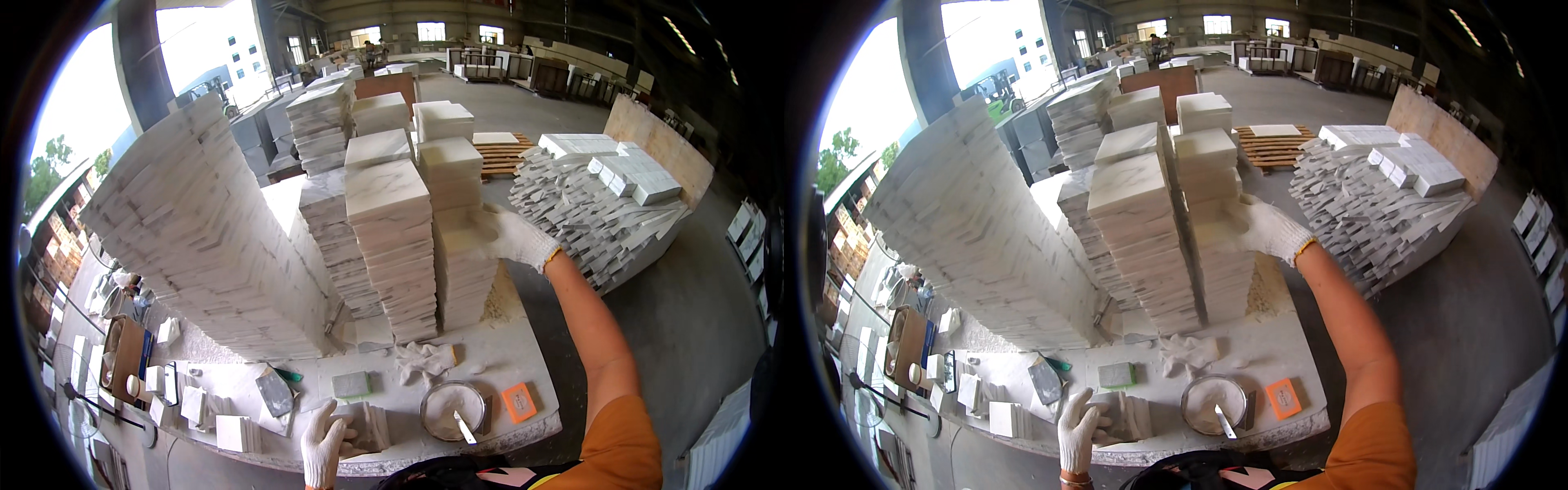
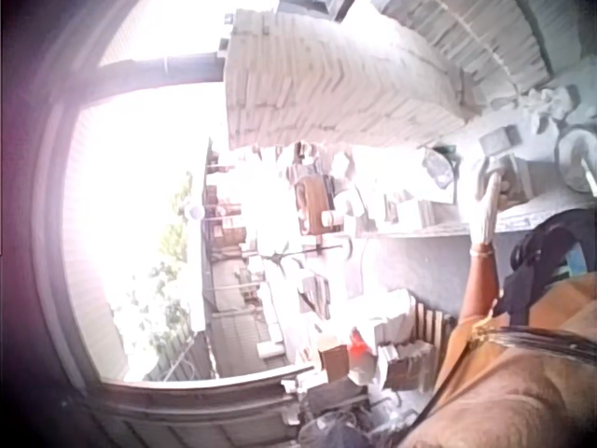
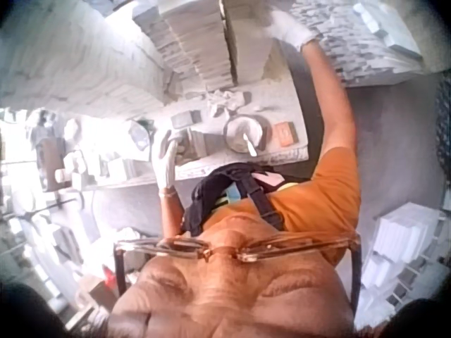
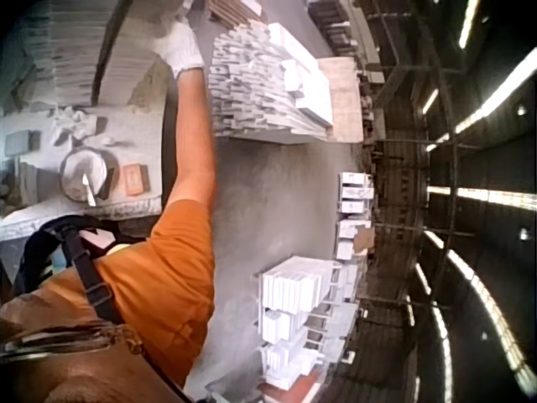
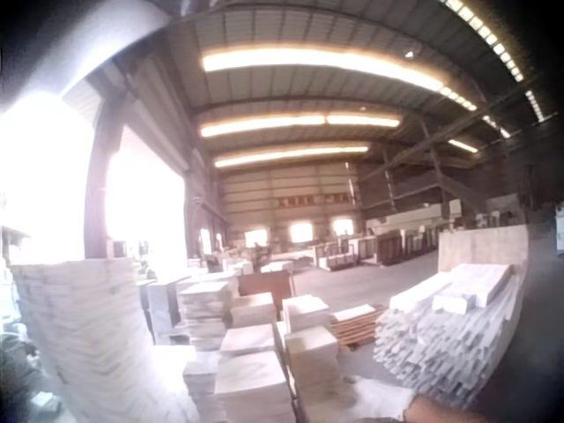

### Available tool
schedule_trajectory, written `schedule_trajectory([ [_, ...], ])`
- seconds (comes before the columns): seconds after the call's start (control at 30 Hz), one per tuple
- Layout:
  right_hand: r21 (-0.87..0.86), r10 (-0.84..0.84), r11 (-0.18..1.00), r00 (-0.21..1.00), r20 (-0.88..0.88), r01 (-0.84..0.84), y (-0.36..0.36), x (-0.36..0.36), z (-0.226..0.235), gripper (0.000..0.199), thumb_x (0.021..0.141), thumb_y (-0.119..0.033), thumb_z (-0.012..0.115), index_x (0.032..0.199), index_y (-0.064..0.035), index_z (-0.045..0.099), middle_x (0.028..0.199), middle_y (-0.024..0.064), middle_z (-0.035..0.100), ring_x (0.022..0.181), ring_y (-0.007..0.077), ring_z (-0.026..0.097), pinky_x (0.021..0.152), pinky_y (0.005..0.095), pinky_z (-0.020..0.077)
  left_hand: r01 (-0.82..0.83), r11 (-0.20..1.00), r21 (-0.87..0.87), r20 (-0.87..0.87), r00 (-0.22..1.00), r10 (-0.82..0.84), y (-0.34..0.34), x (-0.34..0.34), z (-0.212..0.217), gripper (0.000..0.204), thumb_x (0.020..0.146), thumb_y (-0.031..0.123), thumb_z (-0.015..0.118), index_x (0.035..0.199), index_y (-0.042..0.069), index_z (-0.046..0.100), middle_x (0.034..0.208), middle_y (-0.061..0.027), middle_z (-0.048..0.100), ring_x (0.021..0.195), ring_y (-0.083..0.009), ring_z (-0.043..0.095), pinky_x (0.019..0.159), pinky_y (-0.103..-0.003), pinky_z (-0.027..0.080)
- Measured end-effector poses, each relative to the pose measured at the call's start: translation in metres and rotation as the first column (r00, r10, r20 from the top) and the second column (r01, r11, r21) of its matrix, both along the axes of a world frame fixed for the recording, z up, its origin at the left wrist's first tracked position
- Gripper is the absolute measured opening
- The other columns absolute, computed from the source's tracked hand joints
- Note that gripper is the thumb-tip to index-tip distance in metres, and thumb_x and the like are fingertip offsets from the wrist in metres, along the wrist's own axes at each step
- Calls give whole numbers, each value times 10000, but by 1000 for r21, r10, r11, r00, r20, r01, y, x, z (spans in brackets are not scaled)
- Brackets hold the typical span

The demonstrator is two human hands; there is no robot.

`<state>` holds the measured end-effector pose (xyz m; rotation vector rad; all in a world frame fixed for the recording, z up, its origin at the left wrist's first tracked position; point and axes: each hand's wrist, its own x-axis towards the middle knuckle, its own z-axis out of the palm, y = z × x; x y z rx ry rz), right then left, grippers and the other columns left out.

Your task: The person applies a white paste to the edges of small square tiles using a putty knife, then smooths the edges with a green sponge and an orange block. They inspect the tiles and stack them on a nearby pile.

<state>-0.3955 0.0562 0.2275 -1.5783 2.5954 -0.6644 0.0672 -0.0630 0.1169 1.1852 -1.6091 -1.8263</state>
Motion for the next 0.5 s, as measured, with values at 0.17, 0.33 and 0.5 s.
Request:
schedule_trajectory([
  [0.17,-87,38,996,996,85,-31,3,-1,-5,655,747,-176,816,1375,-133,633,1518,233,466,1339,361,530,1085,387,465,-7,1000,-1,0,1000,7,2,1,3,507,959,93,577,1434,-54,478,1102,-203,683,790,-189,683,600,-310,632],
  [0.33,-194,96,976,995,0,-94,11,-4,-15,508,765,-148,805,1263,-115,711,1437,218,559,1285,340,583,1056,374,486,16,999,48,-14,1000,-15,-1,0,6,518,946,78,594,1433,-53,478,1120,-204,677,822,-204,686,629,-339,647],
  [0.5,-255,135,958,991,-14,-134,15,-15,-23,457,789,-187,808,1231,-108,726,1371,180,618,1239,315,615,1042,360,491,42,999,27,-37,999,-41,-7,2,-6,518,954,66,607,1445,-36,477,1140,-194,676,858,-220,693,644,-374,656],
])
